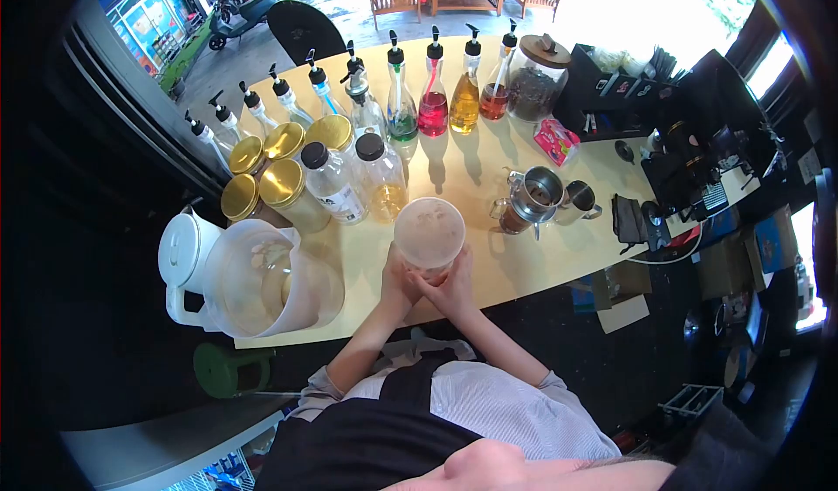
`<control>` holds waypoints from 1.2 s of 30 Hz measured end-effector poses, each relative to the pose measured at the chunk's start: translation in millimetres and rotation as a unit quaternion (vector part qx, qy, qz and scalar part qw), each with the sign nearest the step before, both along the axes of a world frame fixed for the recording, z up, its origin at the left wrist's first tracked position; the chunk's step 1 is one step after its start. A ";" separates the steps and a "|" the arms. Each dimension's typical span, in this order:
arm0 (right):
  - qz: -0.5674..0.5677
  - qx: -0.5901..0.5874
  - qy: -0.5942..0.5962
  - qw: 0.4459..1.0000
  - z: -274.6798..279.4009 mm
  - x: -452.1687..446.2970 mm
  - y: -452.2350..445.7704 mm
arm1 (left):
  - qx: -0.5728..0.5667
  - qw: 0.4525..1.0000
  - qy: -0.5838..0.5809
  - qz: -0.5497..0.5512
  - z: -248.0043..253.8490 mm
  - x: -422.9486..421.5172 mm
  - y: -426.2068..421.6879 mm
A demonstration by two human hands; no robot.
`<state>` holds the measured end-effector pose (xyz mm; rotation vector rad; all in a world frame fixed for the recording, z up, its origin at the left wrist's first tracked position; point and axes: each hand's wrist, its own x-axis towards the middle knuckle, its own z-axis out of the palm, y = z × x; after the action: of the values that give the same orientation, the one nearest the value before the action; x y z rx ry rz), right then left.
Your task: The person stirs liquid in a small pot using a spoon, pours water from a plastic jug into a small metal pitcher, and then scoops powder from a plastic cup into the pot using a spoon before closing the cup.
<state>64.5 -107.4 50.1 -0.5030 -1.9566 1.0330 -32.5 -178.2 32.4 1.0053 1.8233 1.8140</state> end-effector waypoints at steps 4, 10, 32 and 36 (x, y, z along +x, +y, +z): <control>-0.070 0.009 -0.108 0.992 -11.2 0.2 11.2 | -0.099 0.988 0.121 -0.012 14.8 -10.1 8.1; -0.125 0.039 -0.085 0.988 -14.7 -29.9 48.5 | -0.221 0.937 0.270 0.019 7.5 -20.4 18.4; -0.070 -0.005 -0.076 0.995 -47.3 -84.5 84.4 | -0.116 0.959 0.259 0.003 12.0 -18.5 17.0; -0.027 -0.073 -0.085 0.993 -23.4 -31.4 68.0 | -0.082 0.980 0.183 -0.004 4.8 -8.1 30.1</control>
<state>33.0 -39.4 26.7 -0.7428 -2.0113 1.1362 -40.6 -148.1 37.2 1.3462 2.1340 1.5174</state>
